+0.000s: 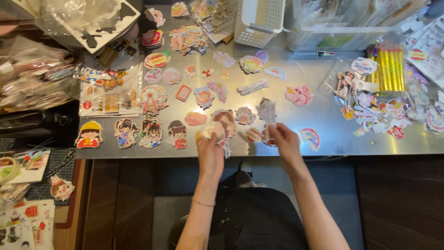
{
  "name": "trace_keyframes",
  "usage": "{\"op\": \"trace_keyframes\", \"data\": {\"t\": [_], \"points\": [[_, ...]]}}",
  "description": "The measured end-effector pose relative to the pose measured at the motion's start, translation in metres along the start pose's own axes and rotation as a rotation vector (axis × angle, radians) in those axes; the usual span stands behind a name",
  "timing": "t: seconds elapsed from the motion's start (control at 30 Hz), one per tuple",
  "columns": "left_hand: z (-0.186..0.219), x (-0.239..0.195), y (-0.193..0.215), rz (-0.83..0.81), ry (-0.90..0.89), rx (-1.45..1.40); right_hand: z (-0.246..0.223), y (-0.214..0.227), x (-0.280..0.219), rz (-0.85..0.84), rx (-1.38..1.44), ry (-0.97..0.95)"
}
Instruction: The person organizes a large collection of colorful stickers on a cluttered table. They repeatedly pick up stacks of stickers, separate them, and place them into small clear plastic bags. The person also handles sticker sheets and other craft supplies scattered across the workspace.
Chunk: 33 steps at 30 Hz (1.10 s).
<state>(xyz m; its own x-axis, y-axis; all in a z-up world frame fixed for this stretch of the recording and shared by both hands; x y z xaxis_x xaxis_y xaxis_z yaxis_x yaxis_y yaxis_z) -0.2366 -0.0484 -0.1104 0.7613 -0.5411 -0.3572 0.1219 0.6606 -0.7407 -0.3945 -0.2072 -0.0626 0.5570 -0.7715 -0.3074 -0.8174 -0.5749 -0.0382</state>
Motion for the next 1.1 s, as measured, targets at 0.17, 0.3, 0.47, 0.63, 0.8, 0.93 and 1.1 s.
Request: {"op": "trace_keyframes", "data": {"t": [0.17,0.3,0.47,0.63,0.8,0.93,1.1], "points": [[0.044,-0.005,0.014,0.059,-0.024,0.035,0.019,0.139,0.069,0.168,-0.280,0.060],[0.077,-0.021,-0.002,0.083,-0.080,0.083,-0.003,0.145,0.076,0.062,-0.037,-0.088],[0.077,-0.025,-0.005,0.142,-0.107,0.099,0.011,0.104,0.132,-0.125,0.119,-0.171],[0.059,-0.027,-0.024,0.129,-0.114,0.091,-0.016,0.029,0.217,-0.531,-1.104,0.359],[0.052,-0.034,-0.028,0.185,-0.123,0.100,-0.023,0.003,0.229,-0.562,-1.343,0.517],[0.047,-0.035,-0.020,0.215,-0.116,0.030,-0.010,0.008,0.232,-0.521,-1.461,0.707],[0.041,-0.025,-0.018,0.191,-0.105,-0.023,-0.007,0.005,0.222,-0.398,-1.447,0.758]]}}
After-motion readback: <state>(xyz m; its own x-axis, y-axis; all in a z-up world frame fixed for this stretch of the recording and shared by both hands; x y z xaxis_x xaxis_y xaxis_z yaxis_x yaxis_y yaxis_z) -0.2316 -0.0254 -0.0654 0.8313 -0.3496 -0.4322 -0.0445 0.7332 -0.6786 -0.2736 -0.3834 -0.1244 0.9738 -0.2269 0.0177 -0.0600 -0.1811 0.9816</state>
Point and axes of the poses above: each hand's wrist, its own x-axis towards the middle knuckle, its own y-axis out of the back of the hand, z = x × y, the point moved 4 cm from there along x, towards the middle knuckle, and after that the axes turned 6 degrees about -z, right-handed, at the moved point
